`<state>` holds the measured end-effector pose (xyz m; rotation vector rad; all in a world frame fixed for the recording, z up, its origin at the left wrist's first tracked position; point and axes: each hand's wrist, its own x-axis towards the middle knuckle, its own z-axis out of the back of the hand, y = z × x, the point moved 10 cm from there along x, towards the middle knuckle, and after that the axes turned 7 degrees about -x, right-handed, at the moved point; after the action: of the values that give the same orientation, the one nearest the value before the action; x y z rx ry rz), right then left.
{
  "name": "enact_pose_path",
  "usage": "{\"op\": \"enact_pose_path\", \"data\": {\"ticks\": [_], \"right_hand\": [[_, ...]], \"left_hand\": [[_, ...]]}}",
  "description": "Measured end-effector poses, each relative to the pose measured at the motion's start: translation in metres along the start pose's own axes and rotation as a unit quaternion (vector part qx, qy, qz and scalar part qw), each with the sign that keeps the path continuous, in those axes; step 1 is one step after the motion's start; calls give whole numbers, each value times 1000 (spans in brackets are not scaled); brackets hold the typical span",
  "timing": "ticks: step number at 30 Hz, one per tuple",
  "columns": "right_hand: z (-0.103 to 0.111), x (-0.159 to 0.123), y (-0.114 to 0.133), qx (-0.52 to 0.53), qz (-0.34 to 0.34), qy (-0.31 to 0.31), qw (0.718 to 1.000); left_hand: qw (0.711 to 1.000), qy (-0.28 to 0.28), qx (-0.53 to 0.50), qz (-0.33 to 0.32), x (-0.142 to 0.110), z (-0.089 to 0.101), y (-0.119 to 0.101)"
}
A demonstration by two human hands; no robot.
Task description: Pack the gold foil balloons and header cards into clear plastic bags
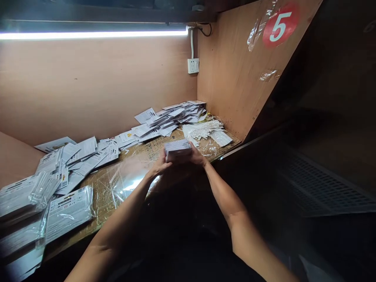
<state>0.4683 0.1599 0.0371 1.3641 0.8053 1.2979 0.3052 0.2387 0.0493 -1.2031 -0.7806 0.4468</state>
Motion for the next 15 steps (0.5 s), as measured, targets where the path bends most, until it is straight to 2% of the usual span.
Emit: {"op": "enact_pose_path", "data": {"ticks": [2, 5, 6, 8, 9, 11, 13, 15], "right_hand": [[-3, -3, -4, -20, 1, -18, 1000], [-4, 0, 3, -40, 21, -41, 998], [-2, 1, 8, -50, 28, -58, 997], [7, -2, 21, -113, 34, -132, 984], [13, -7, 30, -173, 34, -189, 966], [11, -22, 55, -336, 43, -279, 898], [-14, -33, 78, -489, 72, -287, 820], [-47, -39, 92, -579, 108, -242, 771]], "left_hand": [[1000, -12, -13, -5, -2, -6, 6], [998, -26, -56, -5, 3, -12, 3], [998, -33, -61, -3, 5, -13, 0], [994, -91, -64, 0, 4, -5, -12], [989, -129, -75, 4, 0, -1, -18], [976, -177, -129, 17, -15, -5, -30], [959, -198, -201, 31, -30, -20, -39], [935, -237, -263, 33, -43, -30, -46]]}}
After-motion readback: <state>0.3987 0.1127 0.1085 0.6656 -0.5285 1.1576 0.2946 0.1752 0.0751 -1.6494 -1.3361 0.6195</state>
